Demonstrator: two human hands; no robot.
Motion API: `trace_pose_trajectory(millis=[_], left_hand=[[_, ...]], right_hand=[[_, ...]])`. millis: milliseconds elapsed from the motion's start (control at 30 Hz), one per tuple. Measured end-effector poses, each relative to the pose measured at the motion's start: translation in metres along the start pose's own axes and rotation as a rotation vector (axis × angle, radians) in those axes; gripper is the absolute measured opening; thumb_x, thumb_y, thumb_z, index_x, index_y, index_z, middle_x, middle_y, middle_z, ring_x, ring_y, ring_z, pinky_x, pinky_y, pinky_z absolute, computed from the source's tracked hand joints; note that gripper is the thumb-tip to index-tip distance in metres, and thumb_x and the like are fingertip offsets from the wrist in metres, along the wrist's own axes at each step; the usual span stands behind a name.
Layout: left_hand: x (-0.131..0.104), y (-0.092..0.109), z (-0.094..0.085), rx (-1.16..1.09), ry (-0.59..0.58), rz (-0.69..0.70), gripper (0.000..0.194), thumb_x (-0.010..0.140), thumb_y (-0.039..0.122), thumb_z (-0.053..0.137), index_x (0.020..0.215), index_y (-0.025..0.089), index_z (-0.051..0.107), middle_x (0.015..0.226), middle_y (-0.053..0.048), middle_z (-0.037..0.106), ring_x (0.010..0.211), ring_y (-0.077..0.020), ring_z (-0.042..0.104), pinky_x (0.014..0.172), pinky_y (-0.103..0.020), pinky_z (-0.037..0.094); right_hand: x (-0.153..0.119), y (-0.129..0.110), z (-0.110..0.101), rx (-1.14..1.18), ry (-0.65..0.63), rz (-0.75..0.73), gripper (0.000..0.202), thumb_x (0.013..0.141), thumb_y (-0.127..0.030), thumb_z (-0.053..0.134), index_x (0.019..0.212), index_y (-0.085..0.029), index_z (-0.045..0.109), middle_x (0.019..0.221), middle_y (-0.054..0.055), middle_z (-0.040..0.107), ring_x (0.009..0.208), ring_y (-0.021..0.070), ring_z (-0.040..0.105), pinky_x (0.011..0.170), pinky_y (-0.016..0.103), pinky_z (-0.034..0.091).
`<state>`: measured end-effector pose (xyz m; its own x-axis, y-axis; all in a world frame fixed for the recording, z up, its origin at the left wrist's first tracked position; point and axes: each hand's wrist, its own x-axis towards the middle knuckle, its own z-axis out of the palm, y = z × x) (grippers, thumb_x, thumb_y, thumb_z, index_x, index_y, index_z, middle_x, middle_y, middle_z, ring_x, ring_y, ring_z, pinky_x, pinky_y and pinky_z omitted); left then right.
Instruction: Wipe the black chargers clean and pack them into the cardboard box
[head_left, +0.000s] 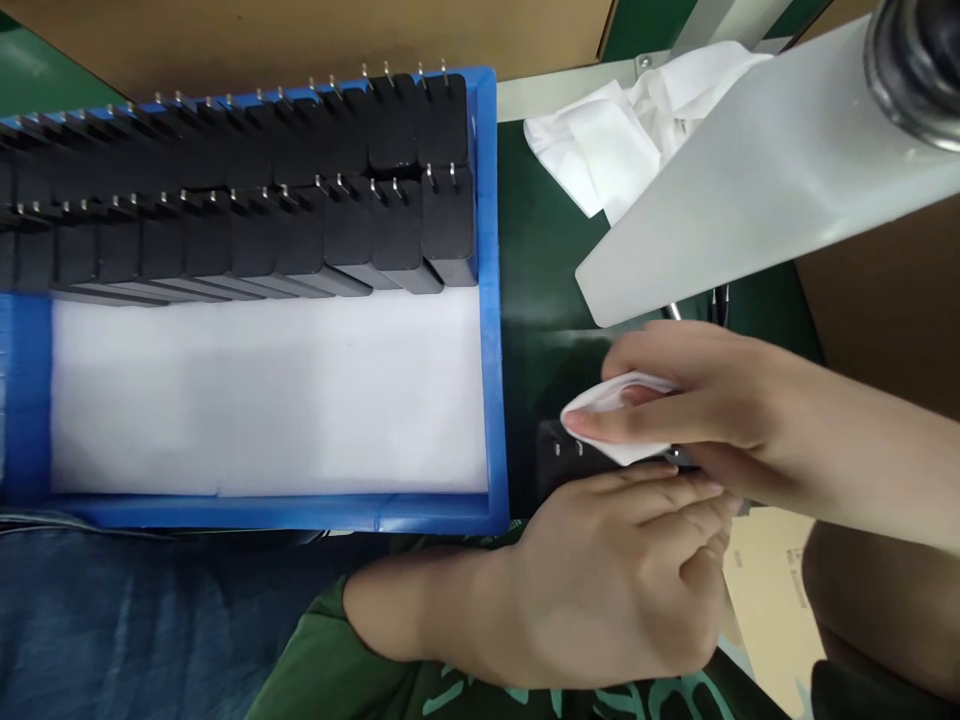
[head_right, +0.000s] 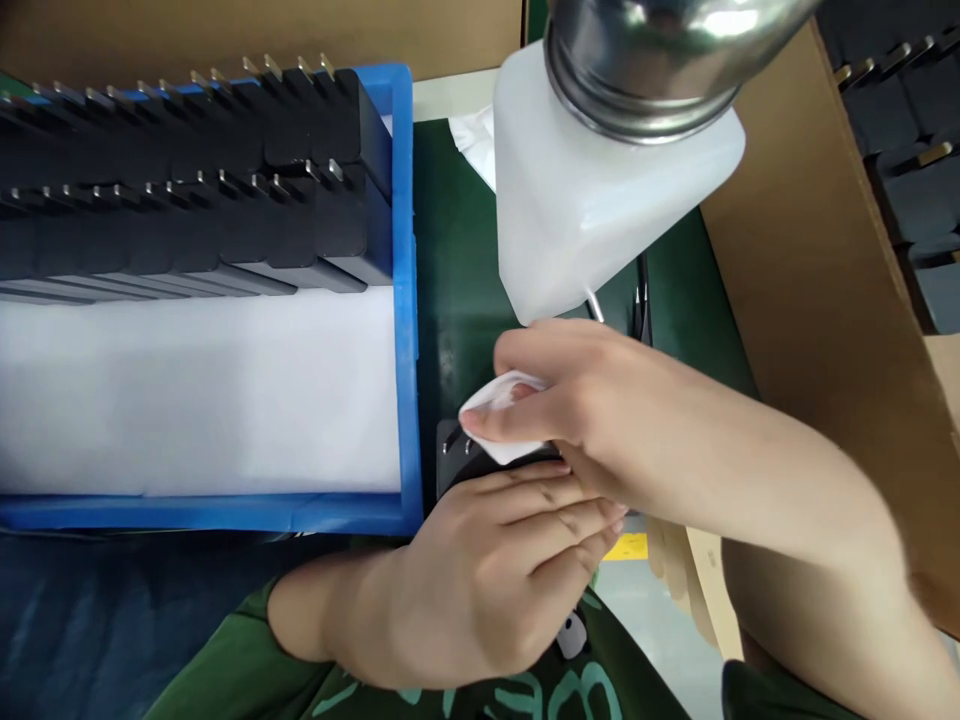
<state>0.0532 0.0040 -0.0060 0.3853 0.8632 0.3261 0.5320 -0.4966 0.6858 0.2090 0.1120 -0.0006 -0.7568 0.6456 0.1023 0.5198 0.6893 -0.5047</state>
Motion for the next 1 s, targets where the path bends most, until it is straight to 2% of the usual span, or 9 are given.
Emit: trace_pose_trajectory(millis=[67, 167, 300, 367, 500, 633, 767, 867, 1000], left_hand=[[0.0, 0.001, 0.0, 0.0, 0.01, -0.01, 0.035, 0.1, 0.01, 0.043, 0.095, 0.013, 0.077, 0.108, -0.002, 0.079, 0.108, -0.0113, 0.074, 0.104, -0.022, 0.056], [0.0, 0.001, 0.0, 0.0, 0.047, 0.025, 0.029, 0.097, 0.009, 0.048, 0.099, 0.008, 0.077, 0.108, -0.004, 0.079, 0.107, -0.0125, 0.074, 0.105, -0.023, 0.055], [0.001, 0.0, -0.003, -0.008, 0.033, 0.048, 0.024, 0.095, 0.007, 0.053, 0.101, 0.004, 0.075, 0.108, -0.004, 0.079, 0.108, -0.014, 0.074, 0.104, -0.023, 0.056], [0.001, 0.0, -0.004, -0.006, 0.019, 0.051, 0.024, 0.095, 0.007, 0.053, 0.102, 0.005, 0.075, 0.109, -0.004, 0.078, 0.108, -0.014, 0.074, 0.104, -0.023, 0.056], [0.002, -0.001, -0.007, 0.01, -0.007, 0.083, 0.022, 0.095, 0.007, 0.055, 0.099, 0.006, 0.076, 0.108, -0.003, 0.079, 0.102, -0.0149, 0.076, 0.1, -0.025, 0.059], [0.003, -0.002, -0.011, 0.026, -0.046, 0.097, 0.023, 0.097, 0.008, 0.053, 0.103, 0.007, 0.075, 0.109, -0.002, 0.079, 0.101, -0.0147, 0.076, 0.097, -0.026, 0.06], [0.004, -0.002, -0.014, 0.044, -0.079, 0.104, 0.027, 0.1, 0.009, 0.049, 0.105, 0.008, 0.075, 0.114, -0.002, 0.077, 0.11, -0.0132, 0.073, 0.105, -0.025, 0.055], [0.002, -0.003, -0.016, 0.057, -0.104, 0.12, 0.033, 0.102, 0.012, 0.043, 0.108, 0.009, 0.075, 0.119, -0.002, 0.075, 0.115, -0.0137, 0.071, 0.106, -0.026, 0.055], [0.002, -0.004, -0.016, 0.06, -0.125, 0.109, 0.03, 0.103, 0.013, 0.045, 0.108, 0.011, 0.075, 0.119, 0.0, 0.075, 0.116, -0.0119, 0.07, 0.107, -0.025, 0.053]], right_hand=[[-0.008, 0.002, -0.007, 0.016, -0.018, 0.007, 0.027, 0.098, -0.05, 0.053, 0.108, -0.034, 0.073, 0.091, 0.008, 0.056, 0.083, 0.021, 0.058, 0.071, 0.039, 0.051], [-0.018, 0.005, -0.018, 0.059, -0.064, 0.007, 0.028, 0.1, -0.042, 0.049, 0.119, -0.036, 0.069, 0.097, 0.009, 0.058, 0.087, 0.0214, 0.06, 0.072, 0.04, 0.051], [-0.017, 0.013, -0.035, 0.134, -0.187, -0.12, 0.041, 0.103, -0.019, 0.04, 0.131, -0.039, 0.062, 0.097, 0.006, 0.059, 0.085, 0.0169, 0.06, 0.065, 0.034, 0.048], [-0.012, 0.013, -0.039, 0.15, -0.182, -0.183, 0.044, 0.102, -0.013, 0.039, 0.131, -0.037, 0.062, 0.099, 0.006, 0.059, 0.086, 0.015, 0.059, 0.062, 0.031, 0.046], [-0.002, 0.003, -0.031, 0.217, -0.157, -0.172, 0.037, 0.099, -0.008, 0.043, 0.124, -0.025, 0.065, 0.1, 0.007, 0.056, 0.083, 0.0124, 0.055, 0.064, 0.028, 0.046], [0.001, -0.002, -0.019, 0.255, -0.139, -0.229, 0.032, 0.099, -0.009, 0.042, 0.115, -0.023, 0.067, 0.085, 0.002, 0.048, 0.072, 0.0118, 0.047, 0.061, 0.028, 0.042], [-0.008, 0.007, -0.031, 0.229, -0.141, -0.175, 0.035, 0.101, -0.009, 0.04, 0.115, -0.023, 0.069, 0.09, 0.004, 0.055, 0.077, 0.0095, 0.055, 0.065, 0.026, 0.048], [-0.018, 0.016, -0.044, 0.223, -0.11, -0.155, 0.037, 0.1, -0.009, 0.042, 0.113, -0.028, 0.072, 0.092, 0.003, 0.06, 0.076, 0.008, 0.06, 0.062, 0.023, 0.051], [-0.031, 0.02, -0.05, 0.238, -0.067, -0.101, 0.039, 0.099, -0.009, 0.044, 0.113, -0.03, 0.073, 0.098, 0.005, 0.062, 0.081, 0.0093, 0.064, 0.062, 0.022, 0.053]])
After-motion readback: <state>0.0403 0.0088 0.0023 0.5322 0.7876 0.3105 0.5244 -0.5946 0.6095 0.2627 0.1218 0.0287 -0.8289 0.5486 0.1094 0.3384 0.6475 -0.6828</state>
